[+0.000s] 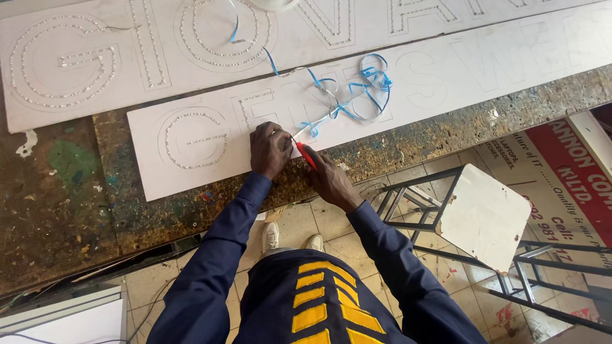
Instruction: The person places small clear beads into pre-drilled holes along the outline of letters on a white board. They use a red utility knife to cut a blue ribbon or wire and continue placing beads into the letter outlines.
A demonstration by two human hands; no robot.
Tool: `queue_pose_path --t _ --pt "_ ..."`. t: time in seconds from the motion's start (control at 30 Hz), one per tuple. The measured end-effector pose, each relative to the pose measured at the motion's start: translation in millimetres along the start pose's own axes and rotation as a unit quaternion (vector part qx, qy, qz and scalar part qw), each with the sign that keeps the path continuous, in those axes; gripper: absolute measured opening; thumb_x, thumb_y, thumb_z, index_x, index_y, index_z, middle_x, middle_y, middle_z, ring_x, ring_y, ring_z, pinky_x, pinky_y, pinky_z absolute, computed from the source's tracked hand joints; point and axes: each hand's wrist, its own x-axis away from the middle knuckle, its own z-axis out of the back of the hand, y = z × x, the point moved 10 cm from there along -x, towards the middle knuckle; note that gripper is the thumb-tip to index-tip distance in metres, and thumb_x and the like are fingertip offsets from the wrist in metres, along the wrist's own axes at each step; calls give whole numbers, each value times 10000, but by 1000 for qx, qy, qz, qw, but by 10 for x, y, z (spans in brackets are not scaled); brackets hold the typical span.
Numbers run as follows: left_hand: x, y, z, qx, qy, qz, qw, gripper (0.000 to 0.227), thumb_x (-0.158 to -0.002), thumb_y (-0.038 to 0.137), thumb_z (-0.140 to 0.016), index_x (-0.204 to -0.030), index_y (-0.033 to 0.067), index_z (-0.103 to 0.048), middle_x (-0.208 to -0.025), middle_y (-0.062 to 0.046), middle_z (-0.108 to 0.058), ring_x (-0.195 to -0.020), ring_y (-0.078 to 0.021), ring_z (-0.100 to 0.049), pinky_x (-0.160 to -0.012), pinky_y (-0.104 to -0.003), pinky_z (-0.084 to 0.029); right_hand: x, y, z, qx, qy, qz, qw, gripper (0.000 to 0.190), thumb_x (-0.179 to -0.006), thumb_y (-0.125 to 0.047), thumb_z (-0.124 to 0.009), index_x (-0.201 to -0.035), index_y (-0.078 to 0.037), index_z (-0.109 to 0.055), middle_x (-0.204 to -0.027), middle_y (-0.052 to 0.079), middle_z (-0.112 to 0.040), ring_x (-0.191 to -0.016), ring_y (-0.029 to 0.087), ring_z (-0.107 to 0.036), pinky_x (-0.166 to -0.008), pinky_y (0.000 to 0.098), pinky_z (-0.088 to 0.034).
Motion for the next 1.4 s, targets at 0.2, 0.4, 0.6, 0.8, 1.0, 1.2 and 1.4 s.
queue_pose_path --t 0.2,0.4,0.6,0.8,1.0,1.2,1.4 --pt "-6 -55 -14 13 -17 8 1000 27 -964 233 -772 -956 223 -749 -1085 22 -589 -1308 -300 -636 -1079 -577 -506 -35 123 -80 -5 1 -3 1000 636 -1103 -307 -579 -1726 -293 -450 -1245 308 -737 -1102 629 -727 -869 745 -571" --pt "-33 3 31 23 -19 12 999 47 -1010 207 -769 -968 213 -747 -1079 -3 -613 -1296 -332 -640 -1061 -609 -517 11 246 -100 0 6 -4 1000 643 -1110 -292 -586 -1736 -292 -442 -1259 294 -735 -1116 610 -733 -858 711 -585" --pt "-49 46 40 4 -15 8 1000 58 -1043 210 -743 -988 200 -731 -1105 -15 -612 -1320 -339 -637 -1056 -627 -536 28 0 14 -12 12 -6 1000 661 -1094 -258 -588 -1736 -295 -434 -1265 292 -737 -1108 609 -736 -851 726 -588" --pt "-50 95 50 -17 -8 -10 1000 99 -1066 231 -686 -970 215 -700 -1068 0 -589 -1277 -322 -645 -1002 -601 -546 16 80 -25 -10 5 -8 1000 665 -1094 -291 -594 -1739 -299 -433 -1258 269 -741 -1105 593 -743 -857 699 -606" --pt "-26 29 -17 -36 2 -15 999 73 -1013 258 -717 -953 239 -682 -1060 24 -582 -1277 -292 -638 -1030 -582 -522 39 -24 50 1 0 -8 1000 653 -1101 -287 -577 -1736 -265 -427 -1200 287 -736 -1070 609 -740 -813 727 -579" --pt "-40 123 78 -16 10 -24 1000 61 -1014 225 -707 -955 219 -696 -1039 19 -593 -1239 -316 -649 -991 -574 -522 46 21 0 30 3 -3 1000 668 -1099 -300 -590 -1742 -274 -408 -1329 279 -742 -1058 607 -748 -852 738 -596" --pt "-30 55 -7 -32 16 -23 999 72 -982 246 -744 -933 236 -693 -1034 17 -611 -1237 -310 -658 -994 -569 -518 43 22 -11 30 -1 -13 999 681 -1093 -303 -590 -1743 -316 -388 -1348 261 -744 -1053 604 -748 -844 755 -589"
